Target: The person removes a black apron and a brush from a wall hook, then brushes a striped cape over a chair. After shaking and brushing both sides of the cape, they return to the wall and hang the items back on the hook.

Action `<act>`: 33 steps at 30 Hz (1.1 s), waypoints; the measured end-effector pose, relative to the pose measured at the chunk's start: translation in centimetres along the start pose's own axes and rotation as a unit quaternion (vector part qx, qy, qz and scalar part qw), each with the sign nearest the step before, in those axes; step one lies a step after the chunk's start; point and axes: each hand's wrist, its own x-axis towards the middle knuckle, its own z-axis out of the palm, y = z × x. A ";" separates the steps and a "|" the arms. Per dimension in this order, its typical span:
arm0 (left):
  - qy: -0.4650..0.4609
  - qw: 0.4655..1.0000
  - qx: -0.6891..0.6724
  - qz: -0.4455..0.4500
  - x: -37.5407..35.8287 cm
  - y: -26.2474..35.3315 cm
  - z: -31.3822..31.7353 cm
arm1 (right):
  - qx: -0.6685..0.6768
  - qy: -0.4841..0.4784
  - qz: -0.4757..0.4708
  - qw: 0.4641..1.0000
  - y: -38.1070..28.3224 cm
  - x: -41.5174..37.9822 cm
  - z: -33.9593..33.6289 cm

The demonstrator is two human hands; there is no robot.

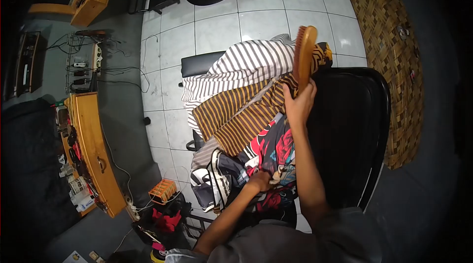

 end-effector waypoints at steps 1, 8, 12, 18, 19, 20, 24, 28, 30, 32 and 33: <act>0.004 1.000 0.004 0.001 -0.1 -0.5 1.0 | -0.042 0.032 -0.017 0.998 1.2 0.1 1.5; 0.040 0.991 -0.113 0.057 -2.9 -0.6 -0.4 | 0.044 0.070 0.059 0.995 3.4 1.5 2.2; 0.256 0.949 -0.147 0.114 -6.3 -0.2 -3.0 | 0.160 0.024 0.079 0.984 1.2 -1.8 -1.4; 0.404 0.750 -0.512 0.112 -8.1 0.8 -7.4 | 0.400 -0.159 0.215 0.876 -0.5 -15.1 -4.5; 0.365 0.678 -0.624 0.134 -9.7 2.1 -8.0 | 0.404 -0.154 0.211 0.877 -1.2 -17.2 -5.7; 0.373 0.683 -0.609 0.152 -10.2 1.8 -7.9 | 0.436 -0.229 0.232 0.839 -2.5 -19.1 -7.5; 0.350 0.699 -0.608 0.137 -14.3 3.7 -6.6 | 0.424 -0.327 0.150 0.831 -3.8 -25.0 -12.1; 0.275 0.633 -0.712 0.130 -19.4 3.2 -2.7 | 0.315 -0.256 0.095 0.909 -4.5 -27.3 -16.0; 0.297 0.641 -0.691 0.154 -22.3 2.3 0.4 | 0.358 -0.182 0.117 0.908 -3.7 -28.6 -16.1; 0.272 0.669 -0.659 0.210 -24.7 -0.3 4.1 | 0.261 -0.142 0.030 0.955 -3.7 -29.5 -17.7; 0.232 0.705 -0.620 0.253 -26.0 -2.6 5.6 | 0.226 -0.136 0.006 0.964 -4.5 -29.8 -19.0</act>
